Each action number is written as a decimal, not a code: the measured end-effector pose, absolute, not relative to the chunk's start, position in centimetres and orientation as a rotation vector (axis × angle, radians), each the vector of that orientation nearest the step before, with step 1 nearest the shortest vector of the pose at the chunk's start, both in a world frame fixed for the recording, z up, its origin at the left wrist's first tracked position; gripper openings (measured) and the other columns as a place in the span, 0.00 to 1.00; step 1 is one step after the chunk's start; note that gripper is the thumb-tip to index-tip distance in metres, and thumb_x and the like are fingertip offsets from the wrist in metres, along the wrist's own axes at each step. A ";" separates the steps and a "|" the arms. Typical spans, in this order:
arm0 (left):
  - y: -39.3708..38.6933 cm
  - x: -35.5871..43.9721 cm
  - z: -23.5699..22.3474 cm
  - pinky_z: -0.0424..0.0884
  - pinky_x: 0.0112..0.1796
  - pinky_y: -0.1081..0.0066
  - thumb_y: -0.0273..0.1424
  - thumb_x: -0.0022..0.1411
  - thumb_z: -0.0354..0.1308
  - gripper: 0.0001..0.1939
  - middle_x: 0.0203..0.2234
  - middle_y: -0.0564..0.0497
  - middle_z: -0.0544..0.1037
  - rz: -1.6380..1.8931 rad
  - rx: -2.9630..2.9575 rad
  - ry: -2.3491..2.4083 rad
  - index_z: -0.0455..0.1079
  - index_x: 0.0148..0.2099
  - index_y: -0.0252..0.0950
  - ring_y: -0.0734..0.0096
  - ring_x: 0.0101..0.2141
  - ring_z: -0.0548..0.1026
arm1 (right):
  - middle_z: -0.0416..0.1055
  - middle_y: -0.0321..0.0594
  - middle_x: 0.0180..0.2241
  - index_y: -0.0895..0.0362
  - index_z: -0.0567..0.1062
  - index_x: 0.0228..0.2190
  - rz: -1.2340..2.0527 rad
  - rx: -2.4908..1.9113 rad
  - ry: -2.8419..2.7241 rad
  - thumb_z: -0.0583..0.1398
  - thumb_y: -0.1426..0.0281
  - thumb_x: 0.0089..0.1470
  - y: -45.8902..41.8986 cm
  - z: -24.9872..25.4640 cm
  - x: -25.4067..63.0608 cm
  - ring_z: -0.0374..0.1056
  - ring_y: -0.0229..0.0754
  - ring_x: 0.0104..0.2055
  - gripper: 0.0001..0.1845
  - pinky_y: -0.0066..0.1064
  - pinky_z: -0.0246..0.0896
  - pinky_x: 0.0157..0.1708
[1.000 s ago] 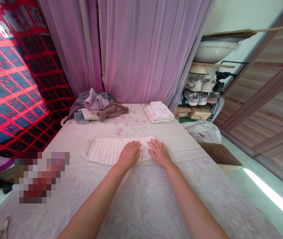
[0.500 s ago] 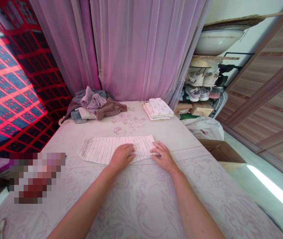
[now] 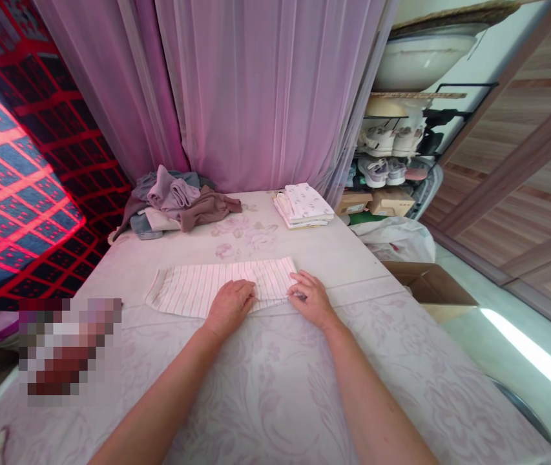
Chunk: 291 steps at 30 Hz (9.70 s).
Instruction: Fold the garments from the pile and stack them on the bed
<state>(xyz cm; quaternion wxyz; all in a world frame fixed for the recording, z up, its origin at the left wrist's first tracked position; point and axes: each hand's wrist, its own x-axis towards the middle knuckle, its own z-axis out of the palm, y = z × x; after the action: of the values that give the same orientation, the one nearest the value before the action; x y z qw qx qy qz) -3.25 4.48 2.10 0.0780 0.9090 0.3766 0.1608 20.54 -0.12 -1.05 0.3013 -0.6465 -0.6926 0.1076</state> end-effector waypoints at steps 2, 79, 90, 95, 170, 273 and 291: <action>4.4 -3.3 2.0 0.67 0.46 0.62 0.31 0.63 0.50 0.06 0.44 0.48 0.76 0.488 2.707 1.132 0.68 0.37 0.39 0.63 0.45 0.73 | 0.70 0.38 0.52 0.50 0.79 0.28 0.280 -1.725 -1.841 0.58 0.71 0.47 -0.2 -1.1 20.4 0.56 0.49 0.61 0.09 0.47 0.48 0.58; 5.6 0.3 -0.3 0.48 0.61 0.49 0.44 0.65 0.44 0.29 0.63 0.48 0.59 0.299 2.688 1.448 0.57 0.64 0.38 0.53 0.63 0.53 | 0.78 0.35 0.38 0.49 0.79 0.34 0.399 -2.043 -2.732 0.58 0.66 0.48 12.1 8.4 19.4 0.71 0.43 0.42 0.11 0.33 0.55 0.44; 5.7 0.3 -0.4 0.47 0.61 0.49 0.44 0.65 0.44 0.29 0.63 0.48 0.59 0.305 2.682 1.441 0.56 0.64 0.37 0.54 0.63 0.53 | 0.78 0.39 0.38 0.51 0.78 0.33 0.196 -2.033 -2.593 0.54 0.55 0.56 12.0 5.7 21.6 0.69 0.44 0.46 0.17 0.36 0.47 0.50; 5.6 0.3 -0.4 0.48 0.61 0.49 0.44 0.65 0.45 0.29 0.63 0.48 0.59 0.318 2.693 1.445 0.57 0.64 0.37 0.54 0.63 0.54 | 0.77 0.43 0.36 0.55 0.77 0.36 0.025 -2.018 -2.454 0.53 0.54 0.58 11.0 4.1 21.5 0.68 0.44 0.46 0.20 0.35 0.45 0.50; 5.8 -0.1 -0.1 0.49 0.60 0.51 0.42 0.66 0.43 0.28 0.64 0.44 0.56 0.399 2.650 1.414 0.56 0.64 0.35 0.56 0.64 0.52 | 0.68 0.42 0.54 0.56 0.72 0.51 0.021 -2.221 -1.475 0.38 0.69 0.62 -1.2 -1.5 22.3 0.59 0.41 0.58 0.29 0.33 0.52 0.57; 7.9 -20.2 5.0 0.70 0.39 0.66 0.37 0.54 0.58 0.25 0.43 0.43 0.77 0.517 1.620 2.146 0.67 0.54 0.36 0.58 0.41 0.76 | 0.78 0.43 0.33 0.53 0.78 0.29 0.424 -1.531 -1.524 0.52 0.54 0.51 -2.0 -1.7 17.1 0.73 0.46 0.35 0.20 0.36 0.68 0.40; 8.1 -14.3 1.4 0.46 0.60 0.48 0.40 0.66 0.45 0.25 0.63 0.42 0.58 0.197 2.400 1.940 0.59 0.62 0.39 0.52 0.63 0.52 | 0.49 0.47 0.65 0.56 0.58 0.61 0.400 -1.706 -2.297 0.49 0.62 0.60 5.9 3.6 1.2 0.42 0.49 0.67 0.29 0.52 0.34 0.62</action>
<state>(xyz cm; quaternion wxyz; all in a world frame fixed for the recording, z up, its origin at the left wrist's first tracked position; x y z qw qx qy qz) -14.33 8.15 1.40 0.0249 0.7759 0.6271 0.0636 1.17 5.87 3.65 0.1257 -0.5858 -0.7888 0.1372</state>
